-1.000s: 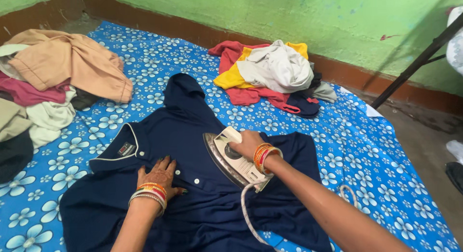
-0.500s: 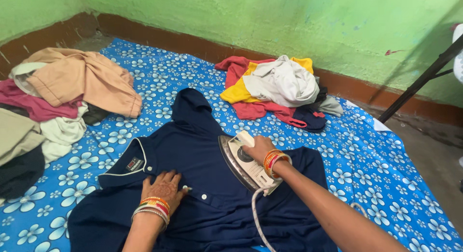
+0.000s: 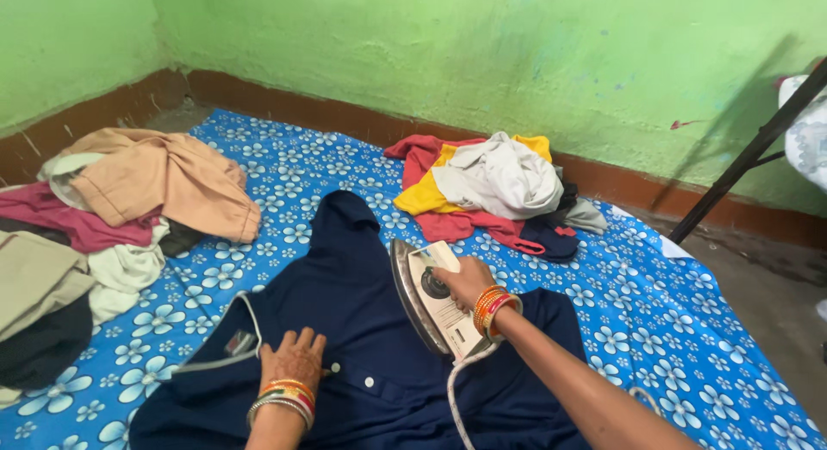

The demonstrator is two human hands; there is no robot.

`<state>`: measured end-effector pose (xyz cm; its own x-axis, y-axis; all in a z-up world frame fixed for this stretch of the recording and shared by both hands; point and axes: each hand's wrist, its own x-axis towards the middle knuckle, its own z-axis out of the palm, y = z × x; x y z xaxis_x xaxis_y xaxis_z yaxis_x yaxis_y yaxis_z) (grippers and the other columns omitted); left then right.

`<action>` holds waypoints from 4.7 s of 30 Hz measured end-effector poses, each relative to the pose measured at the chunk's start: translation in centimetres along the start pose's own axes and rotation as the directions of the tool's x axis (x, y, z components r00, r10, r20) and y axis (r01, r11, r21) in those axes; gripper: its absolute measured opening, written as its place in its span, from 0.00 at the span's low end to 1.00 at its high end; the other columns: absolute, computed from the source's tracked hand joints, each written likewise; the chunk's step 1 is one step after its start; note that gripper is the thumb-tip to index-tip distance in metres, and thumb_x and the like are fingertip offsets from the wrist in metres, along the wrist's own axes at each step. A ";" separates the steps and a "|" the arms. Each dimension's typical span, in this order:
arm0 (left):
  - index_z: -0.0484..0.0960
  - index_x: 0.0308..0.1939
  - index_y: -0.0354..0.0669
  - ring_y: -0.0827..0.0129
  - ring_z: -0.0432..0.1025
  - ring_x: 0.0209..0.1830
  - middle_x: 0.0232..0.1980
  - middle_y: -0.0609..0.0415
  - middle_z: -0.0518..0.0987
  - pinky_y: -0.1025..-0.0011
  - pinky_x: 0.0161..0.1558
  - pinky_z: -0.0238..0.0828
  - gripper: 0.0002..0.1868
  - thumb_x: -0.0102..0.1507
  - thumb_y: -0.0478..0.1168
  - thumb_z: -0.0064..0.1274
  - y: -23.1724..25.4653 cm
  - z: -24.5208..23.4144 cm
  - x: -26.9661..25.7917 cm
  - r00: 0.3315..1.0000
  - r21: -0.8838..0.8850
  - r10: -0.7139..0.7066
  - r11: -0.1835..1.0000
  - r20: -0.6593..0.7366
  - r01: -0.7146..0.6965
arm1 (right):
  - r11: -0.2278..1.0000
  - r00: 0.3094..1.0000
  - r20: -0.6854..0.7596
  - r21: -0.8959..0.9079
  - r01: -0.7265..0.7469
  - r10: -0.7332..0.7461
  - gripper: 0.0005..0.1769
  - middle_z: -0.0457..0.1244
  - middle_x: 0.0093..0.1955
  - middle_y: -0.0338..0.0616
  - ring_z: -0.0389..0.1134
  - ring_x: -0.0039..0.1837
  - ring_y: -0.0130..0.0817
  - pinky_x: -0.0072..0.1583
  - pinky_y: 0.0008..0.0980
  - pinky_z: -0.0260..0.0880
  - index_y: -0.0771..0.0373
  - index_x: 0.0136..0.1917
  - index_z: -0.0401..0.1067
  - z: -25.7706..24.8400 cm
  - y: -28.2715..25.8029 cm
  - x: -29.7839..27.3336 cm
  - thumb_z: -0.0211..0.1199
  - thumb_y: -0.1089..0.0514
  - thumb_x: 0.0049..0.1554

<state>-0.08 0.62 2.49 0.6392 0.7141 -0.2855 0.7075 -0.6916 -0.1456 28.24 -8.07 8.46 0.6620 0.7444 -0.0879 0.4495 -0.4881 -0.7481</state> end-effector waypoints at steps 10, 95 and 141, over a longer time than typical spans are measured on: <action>0.78 0.63 0.51 0.53 0.67 0.69 0.66 0.52 0.76 0.50 0.66 0.67 0.31 0.66 0.66 0.50 1.8 0.6 -2.6 0.916 -0.202 0.155 0.976 0.370 -0.084 | 0.999 1.000 0.022 -0.028 0.023 -0.022 0.19 0.63 0.24 0.43 0.65 0.24 0.31 0.27 0.33 0.64 0.70 0.37 0.77 -1.0 -1.6 -1.6 0.66 0.49 0.55; 0.82 0.59 0.48 0.55 0.74 0.65 0.63 0.49 0.80 0.60 0.64 0.72 0.24 0.66 0.57 0.55 -2.9 1.7 -7.0 0.937 -0.402 -0.170 0.869 0.305 0.288 | 0.901 0.840 0.484 -0.206 0.382 -0.246 0.26 0.71 0.36 0.57 0.75 0.36 0.44 0.42 0.42 0.75 0.69 0.47 0.79 11.8 -5.3 -5.8 0.64 0.43 0.50; 0.47 0.79 0.34 0.58 0.68 0.71 0.75 0.44 0.67 0.61 0.63 0.71 0.50 0.67 0.62 0.53 -2.3 3.0 -5.2 0.949 -0.198 -0.162 0.955 0.270 0.220 | 0.840 0.842 0.430 -0.278 0.467 -0.325 0.27 0.70 0.37 0.67 0.76 0.38 0.51 0.45 0.43 0.77 0.75 0.44 0.78 14.6 -4.9 -6.0 0.65 0.44 0.51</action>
<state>-5.95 -1.87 1.46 0.4104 0.7605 -0.5032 0.8760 -0.4821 -0.0141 13.33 -3.49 3.05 0.1530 0.9817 -0.1137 0.8531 -0.1893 -0.4862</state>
